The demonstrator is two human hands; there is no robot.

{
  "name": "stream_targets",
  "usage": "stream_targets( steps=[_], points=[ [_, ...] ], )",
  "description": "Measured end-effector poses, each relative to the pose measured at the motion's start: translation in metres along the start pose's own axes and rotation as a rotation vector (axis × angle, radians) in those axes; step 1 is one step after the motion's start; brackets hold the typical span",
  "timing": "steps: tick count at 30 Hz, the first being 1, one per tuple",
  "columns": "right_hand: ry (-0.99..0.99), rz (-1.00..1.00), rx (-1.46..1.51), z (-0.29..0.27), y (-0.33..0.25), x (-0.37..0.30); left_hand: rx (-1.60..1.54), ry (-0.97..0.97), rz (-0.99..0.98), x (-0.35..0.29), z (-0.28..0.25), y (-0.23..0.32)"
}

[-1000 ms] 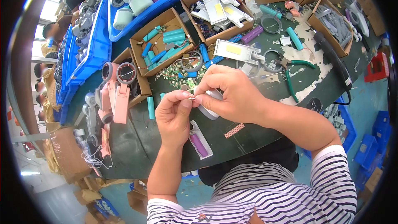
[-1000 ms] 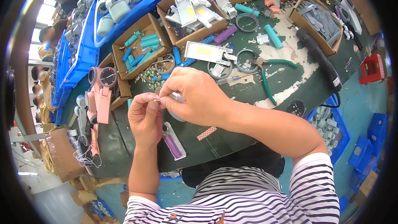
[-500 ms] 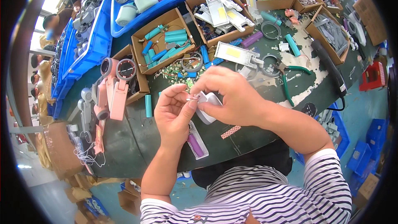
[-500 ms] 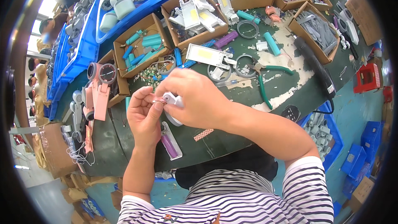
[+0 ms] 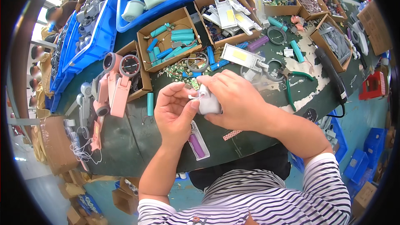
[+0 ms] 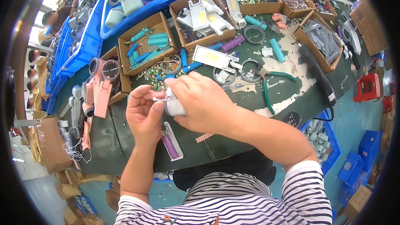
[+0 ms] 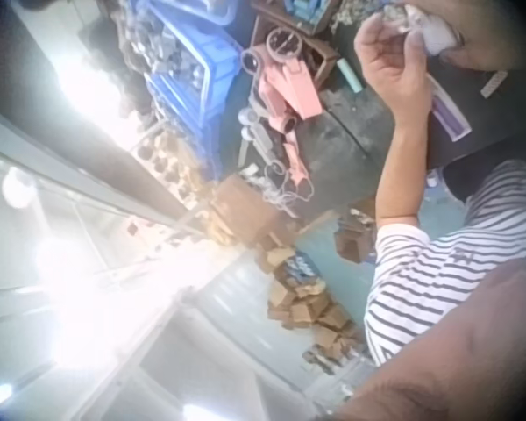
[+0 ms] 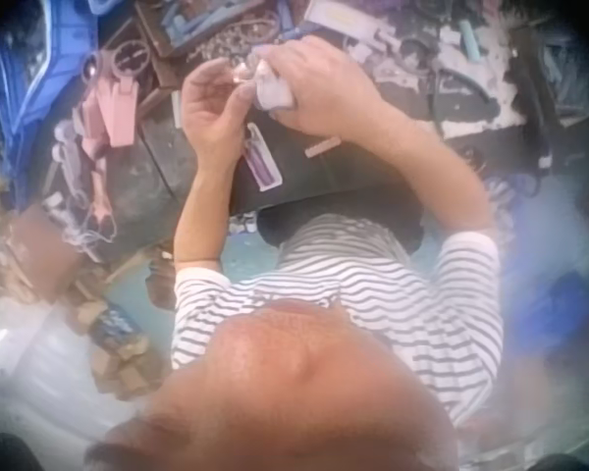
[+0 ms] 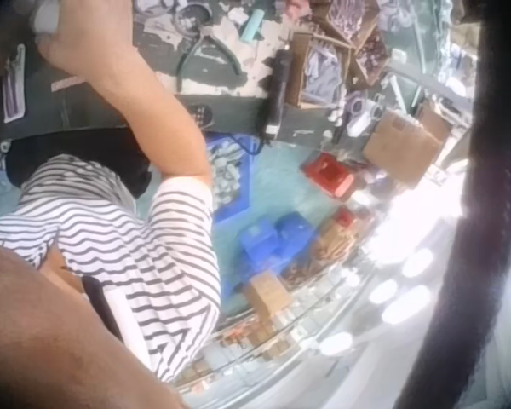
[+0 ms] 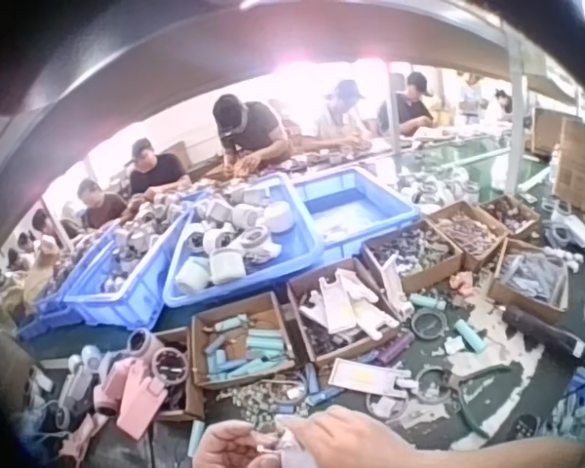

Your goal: Assembling small portable fans and electronic components at a factory workbench.

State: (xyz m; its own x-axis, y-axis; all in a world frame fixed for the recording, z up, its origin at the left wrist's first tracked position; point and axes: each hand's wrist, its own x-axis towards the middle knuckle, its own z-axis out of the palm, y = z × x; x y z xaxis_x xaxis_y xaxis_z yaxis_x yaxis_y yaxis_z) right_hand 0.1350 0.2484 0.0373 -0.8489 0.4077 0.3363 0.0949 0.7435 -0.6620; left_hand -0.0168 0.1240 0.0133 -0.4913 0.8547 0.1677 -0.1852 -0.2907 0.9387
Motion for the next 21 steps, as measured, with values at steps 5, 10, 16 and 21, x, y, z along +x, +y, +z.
stream_targets(
  steps=[5, 10, 16, 21],
  points=[
    [0.181, -0.014, -0.17, 0.007, -0.016, -0.002, 0.048, 0.052, 0.058, -0.002, 0.006, -0.001],
    [0.279, -0.06, -0.25, 0.014, -0.032, -0.004, -0.15, 0.101, 0.024, -0.007, 0.018, -0.003],
    [0.281, -0.11, -0.234, 0.005, -0.049, -0.01, -0.277, 0.109, -0.007, -0.015, 0.021, 0.008],
    [0.169, -0.132, -0.275, -0.017, -0.07, -0.017, -0.33, 0.117, -0.046, -0.023, 0.025, 0.022]
  ],
)
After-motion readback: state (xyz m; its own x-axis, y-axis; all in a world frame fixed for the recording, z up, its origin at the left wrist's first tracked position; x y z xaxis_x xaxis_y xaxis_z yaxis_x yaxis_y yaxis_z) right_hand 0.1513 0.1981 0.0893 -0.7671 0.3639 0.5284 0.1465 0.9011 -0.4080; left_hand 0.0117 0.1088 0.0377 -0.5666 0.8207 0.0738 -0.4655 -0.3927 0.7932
